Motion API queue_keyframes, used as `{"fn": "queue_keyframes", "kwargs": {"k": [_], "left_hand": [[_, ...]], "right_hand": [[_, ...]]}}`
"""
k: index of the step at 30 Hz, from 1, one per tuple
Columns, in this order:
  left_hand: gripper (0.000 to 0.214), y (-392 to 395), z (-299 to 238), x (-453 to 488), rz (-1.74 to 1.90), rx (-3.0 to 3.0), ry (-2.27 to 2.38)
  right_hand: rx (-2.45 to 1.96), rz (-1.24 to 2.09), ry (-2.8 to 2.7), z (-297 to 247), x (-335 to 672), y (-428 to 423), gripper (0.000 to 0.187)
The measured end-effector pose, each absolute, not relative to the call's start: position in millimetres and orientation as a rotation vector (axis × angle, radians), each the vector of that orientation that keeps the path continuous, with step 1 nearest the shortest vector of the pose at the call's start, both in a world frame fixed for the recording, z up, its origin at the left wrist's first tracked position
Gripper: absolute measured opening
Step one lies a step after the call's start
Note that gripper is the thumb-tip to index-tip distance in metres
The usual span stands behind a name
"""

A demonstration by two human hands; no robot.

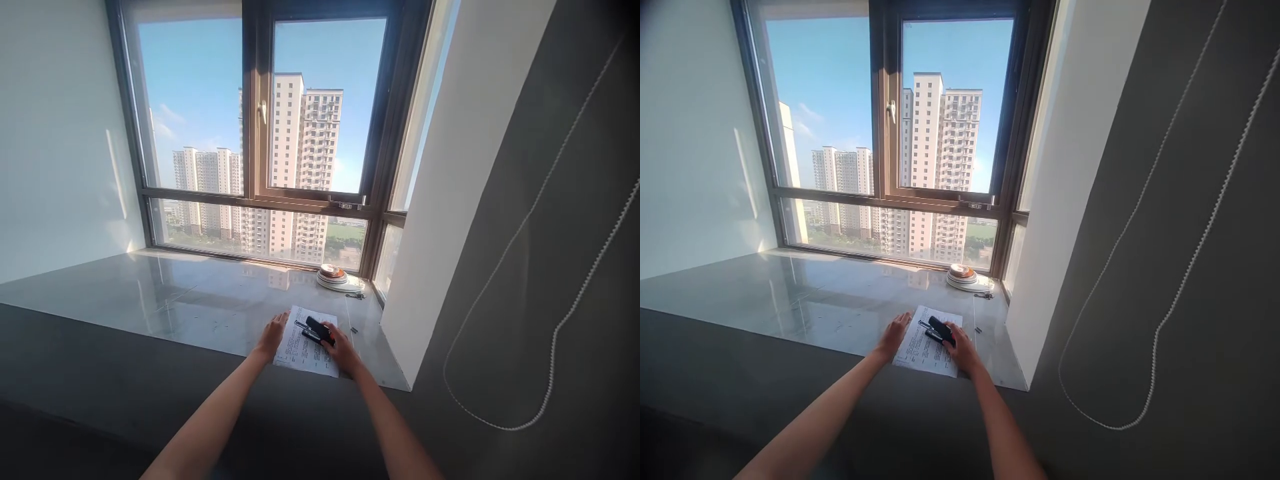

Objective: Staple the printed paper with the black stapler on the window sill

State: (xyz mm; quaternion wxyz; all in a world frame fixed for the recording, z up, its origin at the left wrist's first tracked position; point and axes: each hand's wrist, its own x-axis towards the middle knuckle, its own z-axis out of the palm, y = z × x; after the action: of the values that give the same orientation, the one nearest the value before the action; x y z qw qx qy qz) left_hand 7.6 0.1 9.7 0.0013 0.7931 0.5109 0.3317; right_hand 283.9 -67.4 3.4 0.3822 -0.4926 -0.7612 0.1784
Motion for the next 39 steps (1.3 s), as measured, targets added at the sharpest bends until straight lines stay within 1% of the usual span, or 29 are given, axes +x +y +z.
{"fn": "queue_keyframes", "kwargs": {"k": [3, 5, 8, 13, 24, 31, 39], "left_hand": [[0.034, 2, 12, 12, 1.171, 2.416, 1.43], [0.029, 3, 12, 15, 1.214, 2.423, 1.366], [0.028, 1, 14, 20, 1.212, 2.532, 1.23], [0.03, -1, 16, 22, 1.097, 2.651, 0.964], [0.026, -1, 20, 22, 1.037, 2.698, 0.926], [0.023, 7, 17, 20, 1.044, 2.646, 0.98], [0.025, 10, 19, 22, 0.973, 2.467, 0.905]], "right_hand": [[-1.309, 0.464, -1.943, 4, 283, -67, 0.059], [-1.325, 0.455, -1.952, 3, 283, -65, 0.058], [-1.324, 0.441, -1.965, 0, 283, -63, 0.055], [-1.295, 0.419, -1.978, 2, 284, -64, 0.054], [-1.27, 0.404, -2.003, 10, 283, -71, 0.05], [-1.28, 0.409, -2.012, 10, 283, -71, 0.056], [-1.309, 0.437, -2.003, 18, 281, -77, 0.054]]}}
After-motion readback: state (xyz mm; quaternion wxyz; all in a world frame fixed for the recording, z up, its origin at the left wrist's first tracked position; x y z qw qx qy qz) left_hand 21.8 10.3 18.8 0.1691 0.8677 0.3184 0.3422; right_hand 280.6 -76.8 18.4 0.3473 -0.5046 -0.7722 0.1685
